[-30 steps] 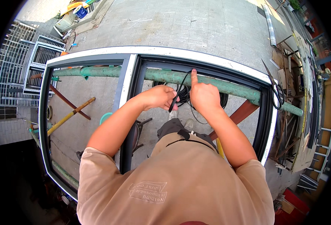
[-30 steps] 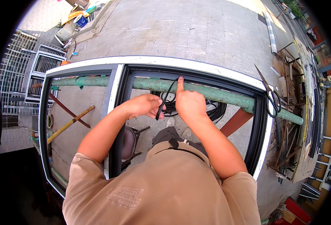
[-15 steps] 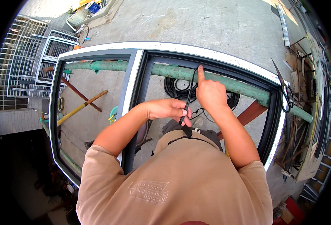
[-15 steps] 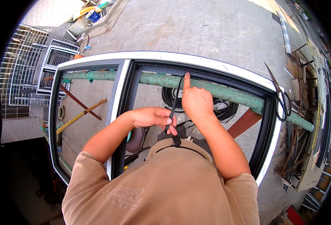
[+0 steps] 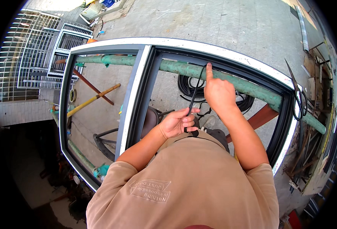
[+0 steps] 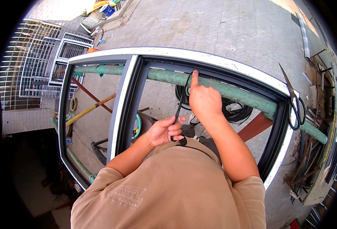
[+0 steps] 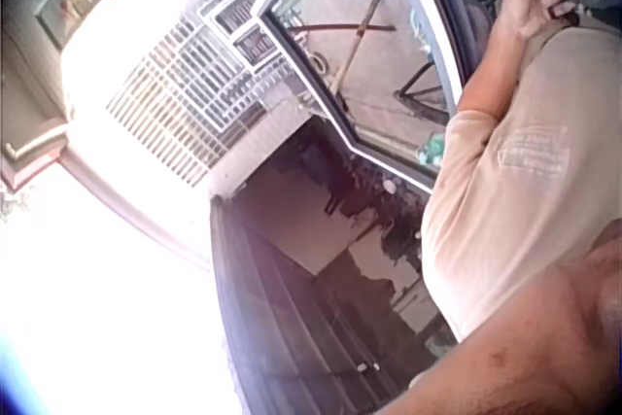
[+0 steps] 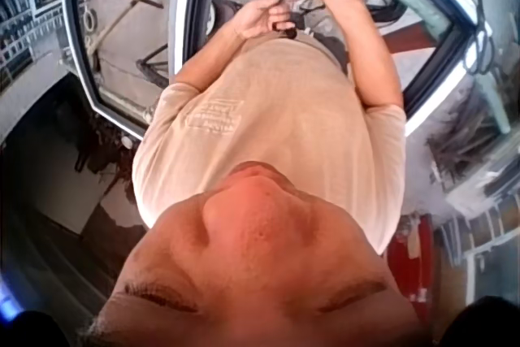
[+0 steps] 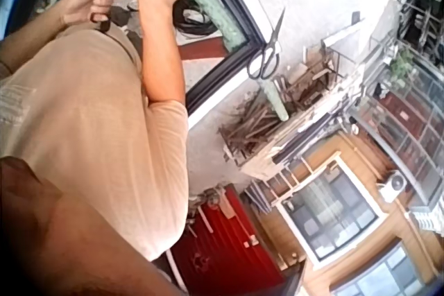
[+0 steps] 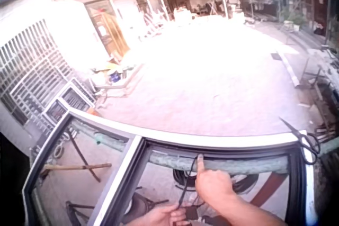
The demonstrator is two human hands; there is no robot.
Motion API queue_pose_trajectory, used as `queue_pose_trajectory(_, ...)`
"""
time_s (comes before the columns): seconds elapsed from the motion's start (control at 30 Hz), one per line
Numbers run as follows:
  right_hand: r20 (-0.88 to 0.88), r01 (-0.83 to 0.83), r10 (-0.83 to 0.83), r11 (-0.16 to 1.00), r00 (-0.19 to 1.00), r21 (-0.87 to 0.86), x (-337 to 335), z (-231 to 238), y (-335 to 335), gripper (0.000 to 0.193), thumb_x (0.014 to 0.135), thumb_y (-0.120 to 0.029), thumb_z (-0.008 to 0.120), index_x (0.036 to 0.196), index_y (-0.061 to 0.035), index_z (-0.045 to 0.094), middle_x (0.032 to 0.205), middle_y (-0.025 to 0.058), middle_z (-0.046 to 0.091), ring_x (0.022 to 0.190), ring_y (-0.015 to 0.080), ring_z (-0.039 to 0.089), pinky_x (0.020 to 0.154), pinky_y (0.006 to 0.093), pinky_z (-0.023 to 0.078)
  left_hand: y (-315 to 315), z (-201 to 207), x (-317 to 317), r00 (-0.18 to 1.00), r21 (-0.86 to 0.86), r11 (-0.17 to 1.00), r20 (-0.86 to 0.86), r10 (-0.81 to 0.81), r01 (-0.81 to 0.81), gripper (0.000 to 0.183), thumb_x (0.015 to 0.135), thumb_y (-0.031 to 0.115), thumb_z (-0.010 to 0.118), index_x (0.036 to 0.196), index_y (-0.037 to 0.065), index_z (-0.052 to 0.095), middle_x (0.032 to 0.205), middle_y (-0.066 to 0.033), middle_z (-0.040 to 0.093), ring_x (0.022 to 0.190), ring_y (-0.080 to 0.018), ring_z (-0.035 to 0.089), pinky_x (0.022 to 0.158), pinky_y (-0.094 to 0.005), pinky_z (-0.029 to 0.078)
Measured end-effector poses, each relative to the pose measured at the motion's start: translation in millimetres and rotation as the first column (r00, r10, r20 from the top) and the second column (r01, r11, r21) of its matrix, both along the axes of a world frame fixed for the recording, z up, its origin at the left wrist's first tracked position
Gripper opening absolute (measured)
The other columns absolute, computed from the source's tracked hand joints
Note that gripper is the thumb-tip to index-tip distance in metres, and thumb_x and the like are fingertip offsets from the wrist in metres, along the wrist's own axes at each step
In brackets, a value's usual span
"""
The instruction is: The person installs a black rubber seal into the frame of a window using scissors to cut the material to length.
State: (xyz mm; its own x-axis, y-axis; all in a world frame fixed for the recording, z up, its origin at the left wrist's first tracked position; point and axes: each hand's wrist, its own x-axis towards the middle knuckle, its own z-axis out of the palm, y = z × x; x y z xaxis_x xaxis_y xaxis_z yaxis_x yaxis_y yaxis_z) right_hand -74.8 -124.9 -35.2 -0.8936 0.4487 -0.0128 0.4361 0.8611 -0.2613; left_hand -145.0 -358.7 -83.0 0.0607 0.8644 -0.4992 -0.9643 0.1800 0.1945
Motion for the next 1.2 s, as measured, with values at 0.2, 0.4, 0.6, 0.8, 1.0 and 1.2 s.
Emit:
queue_pose_trajectory(0.2, 0.002, -0.006, 0.006, 1.000, 1.000, -0.007, 2, -1, 1, 0.074, 0.091, -0.012, 0.061, 0.162, 0.0036, 0.050, 0.071, 0.0212, 0.075, 0.062, 0.0390, 0.076, 0.064, 0.0526, 0.063, -9, 4, -20, 0.988, -0.221, 0.970, -0.140, 0.069, -0.099, 0.035, 0.118, 0.041, 0.053, 0.123, 0.008, 0.064, 0.079, 0.0049, 0.049, 0.080, -0.0142, 0.056, 0.115, -0.0654, 0.052)
queue_pose_trajectory(0.4, 0.002, -0.022, 0.022, 1.000, 1.000, -0.015, 2, 2, 3, 0.075, 0.091, -0.012, 0.061, 0.163, 0.0035, 0.048, 0.071, 0.0213, 0.075, 0.062, 0.0391, 0.076, 0.065, 0.0521, 0.063, 4, 44, -39, 0.500, -0.420, 0.850, -0.836, -0.226, -0.318, 0.028, 0.113, 0.026, 0.066, 0.106, 0.001, 0.077, 0.074, 0.0030, 0.058, 0.070, -0.0085, 0.057, 0.077, -0.0352, 0.060)
queue_pose_trajectory(0.6, 0.051, -0.028, 0.029, 0.999, 0.998, -0.022, 3, 6, 3, 0.076, 0.091, -0.009, 0.060, 0.163, 0.0075, 0.046, 0.075, 0.0205, 0.078, 0.065, 0.0343, 0.078, 0.064, 0.0468, 0.063, 44, 105, -105, -0.731, -0.098, 0.897, -0.544, -0.411, -0.431, 0.017, 0.097, 0.016, 0.076, 0.105, 0.004, 0.083, 0.087, -0.0181, 0.076, 0.077, -0.0356, 0.074, 0.072, -0.0448, 0.057)
queue_pose_trajectory(0.8, 0.055, -0.014, 0.015, 1.000, 0.998, -0.016, 1, 14, 0, 0.076, 0.091, -0.011, 0.061, 0.164, 0.0059, 0.046, 0.076, 0.0221, 0.078, 0.066, 0.0350, 0.078, 0.065, 0.0473, 0.063, 76, 92, -137, -0.825, -0.163, 0.900, -0.360, -0.435, -0.404, 0.012, 0.095, 0.017, 0.077, 0.100, 0.008, 0.081, 0.092, -0.0130, 0.075, 0.085, -0.0393, 0.074, 0.076, -0.0492, 0.060)
queue_pose_trajectory(1.0, -0.075, -0.014, 0.010, 0.999, 0.997, -0.048, -15, 5, -13, 0.073, 0.094, -0.021, 0.067, 0.163, -0.0027, 0.050, 0.081, 0.0208, 0.077, 0.067, 0.0409, 0.075, 0.067, 0.0536, 0.062, 87, 76, -143, -0.822, -0.025, 0.926, -0.453, -0.346, -0.376, 0.012, 0.095, 0.018, 0.079, 0.098, 0.007, 0.076, 0.092, -0.0125, 0.076, 0.084, -0.0382, 0.074, 0.075, -0.0486, 0.059)
queue_pose_trajectory(1.2, -0.021, -0.030, 0.029, 0.998, 0.999, -0.058, -30, 5, -28, 0.071, 0.097, -0.024, 0.068, 0.163, -0.0049, 0.052, 0.083, 0.0195, 0.077, 0.069, 0.0398, 0.075, 0.067, 0.0527, 0.062, 86, 79, -148, -0.782, -0.063, 0.908, -0.487, -0.390, -0.414, 0.014, 0.096, 0.018, 0.079, 0.098, 0.005, 0.074, 0.093, -0.0151, 0.077, 0.085, -0.0391, 0.075, 0.075, -0.0486, 0.059)
